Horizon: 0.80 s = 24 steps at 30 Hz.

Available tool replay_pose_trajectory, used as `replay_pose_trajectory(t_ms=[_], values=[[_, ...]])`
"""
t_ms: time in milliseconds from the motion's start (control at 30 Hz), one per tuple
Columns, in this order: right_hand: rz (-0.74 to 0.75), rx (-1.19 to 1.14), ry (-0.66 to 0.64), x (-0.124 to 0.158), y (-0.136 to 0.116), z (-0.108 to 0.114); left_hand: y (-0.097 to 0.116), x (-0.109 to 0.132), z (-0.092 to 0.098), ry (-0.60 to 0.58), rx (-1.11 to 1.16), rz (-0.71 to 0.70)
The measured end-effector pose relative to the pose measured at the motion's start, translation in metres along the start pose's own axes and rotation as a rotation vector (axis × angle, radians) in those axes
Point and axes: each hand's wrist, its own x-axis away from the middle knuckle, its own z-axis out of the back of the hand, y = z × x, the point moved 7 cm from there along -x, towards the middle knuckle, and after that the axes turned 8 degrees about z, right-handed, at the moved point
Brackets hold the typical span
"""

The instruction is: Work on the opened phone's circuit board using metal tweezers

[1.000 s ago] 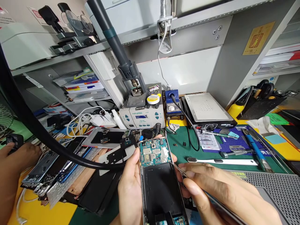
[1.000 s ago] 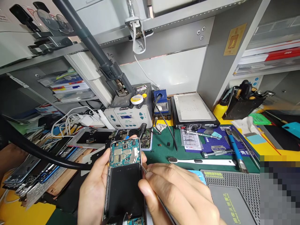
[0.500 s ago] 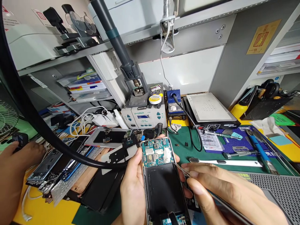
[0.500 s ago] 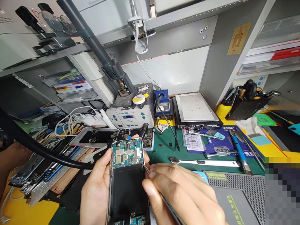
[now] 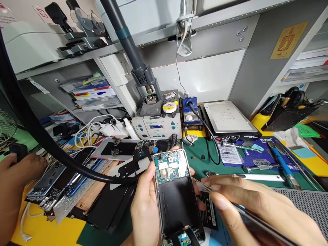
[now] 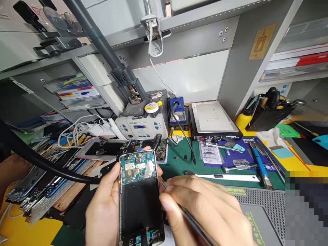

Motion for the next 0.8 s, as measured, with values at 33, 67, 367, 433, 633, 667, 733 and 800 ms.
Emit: replay_pose_trajectory(t_ms=[33,67,367,433,633,667,733,800], values=[[-0.028,0.015,0.023,0.0,0.002,0.004,-0.004,0.001,-0.001,0.005,-0.006,0.059],[-0.047,0.028,0.031,-0.001,0.003,0.006,-0.005,0.0,0.0,0.004,-0.009,0.066],[0.044,-0.049,-0.019,-0.007,-0.001,-0.001,0.002,-0.019,0.037,-0.082,-0.052,-0.254],[0.045,-0.044,-0.047,-0.008,-0.001,-0.004,0.006,-0.018,0.045,-0.003,-0.033,-0.336],[0.037,-0.021,-0.046,-0.017,-0.004,0.005,-0.003,-0.014,0.022,-0.18,-0.097,-0.2],[0.032,-0.017,-0.048,-0.018,-0.004,0.006,-0.004,-0.013,0.019,-0.202,-0.097,-0.168],[0.03,-0.004,-0.088,-0.018,-0.005,0.004,-0.007,-0.011,0.016,-0.223,-0.093,-0.118],[0.05,0.023,-0.113,-0.016,-0.007,0.003,-0.01,-0.01,0.013,-0.251,-0.088,-0.081]])
